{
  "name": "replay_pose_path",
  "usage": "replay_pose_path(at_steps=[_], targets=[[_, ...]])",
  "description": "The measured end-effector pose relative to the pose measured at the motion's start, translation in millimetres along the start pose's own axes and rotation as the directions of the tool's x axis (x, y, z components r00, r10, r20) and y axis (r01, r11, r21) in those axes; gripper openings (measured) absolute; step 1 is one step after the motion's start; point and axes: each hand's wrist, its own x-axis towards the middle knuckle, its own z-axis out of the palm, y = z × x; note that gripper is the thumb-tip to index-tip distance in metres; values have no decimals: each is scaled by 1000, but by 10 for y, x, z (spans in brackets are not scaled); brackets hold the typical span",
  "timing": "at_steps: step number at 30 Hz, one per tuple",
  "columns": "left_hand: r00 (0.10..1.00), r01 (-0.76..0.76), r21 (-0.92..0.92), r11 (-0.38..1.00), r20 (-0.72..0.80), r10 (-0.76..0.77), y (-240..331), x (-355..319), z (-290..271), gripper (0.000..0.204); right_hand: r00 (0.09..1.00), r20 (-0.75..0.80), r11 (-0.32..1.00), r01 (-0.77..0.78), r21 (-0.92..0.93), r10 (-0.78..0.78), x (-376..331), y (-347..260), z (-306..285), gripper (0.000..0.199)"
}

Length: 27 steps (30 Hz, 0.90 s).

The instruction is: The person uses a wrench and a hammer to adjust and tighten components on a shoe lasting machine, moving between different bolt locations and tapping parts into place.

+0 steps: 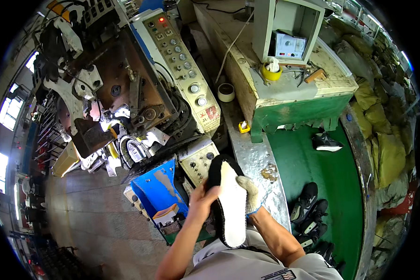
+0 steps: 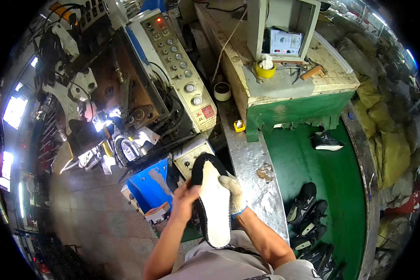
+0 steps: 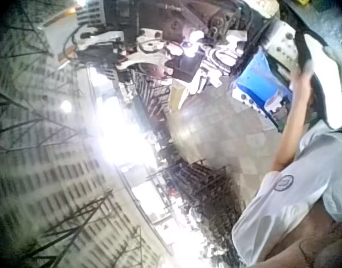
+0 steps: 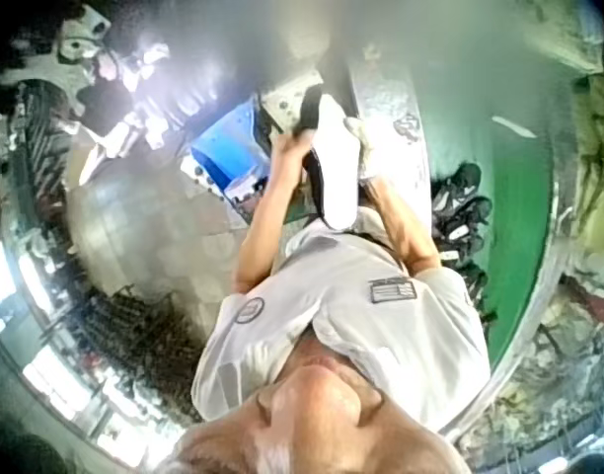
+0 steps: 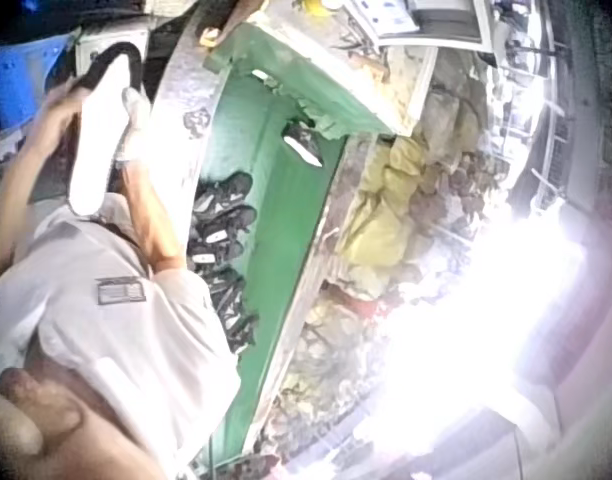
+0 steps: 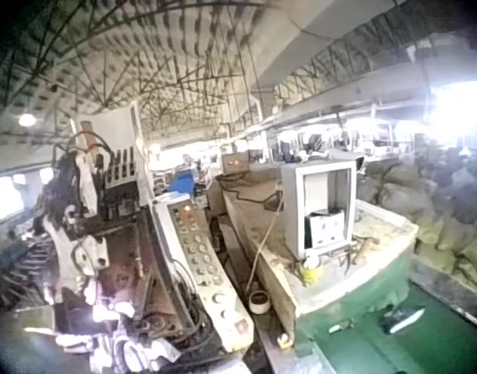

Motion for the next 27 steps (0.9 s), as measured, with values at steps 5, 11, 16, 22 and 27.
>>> replay_pose_path(at_steps=[5,11,16,22,27], targets=[[993,19,-96,995,117,-7,-554,374,590,40,989,-145,997,9,-81,-21,112,-206,-1296,26],[1000,-10,580,815,-5,16,-249,176,493,56,978,-206,873,-79,-481,-25,58,-1068,-1854,50],[698,-109,583,805,-532,479,638,54,-912,18,914,-367,-54,-381,-923,-175,39,-1522,-2513,72],[357,45,818,574,-549,755,1636,321,-1484,40,884,-243,-159,-328,-931,-399,449,-1170,-2627,64],[333,47,736,676,-649,684,1973,669,-1447,32,906,42,521,279,-807,-420,1168,-350,-1486,35]])
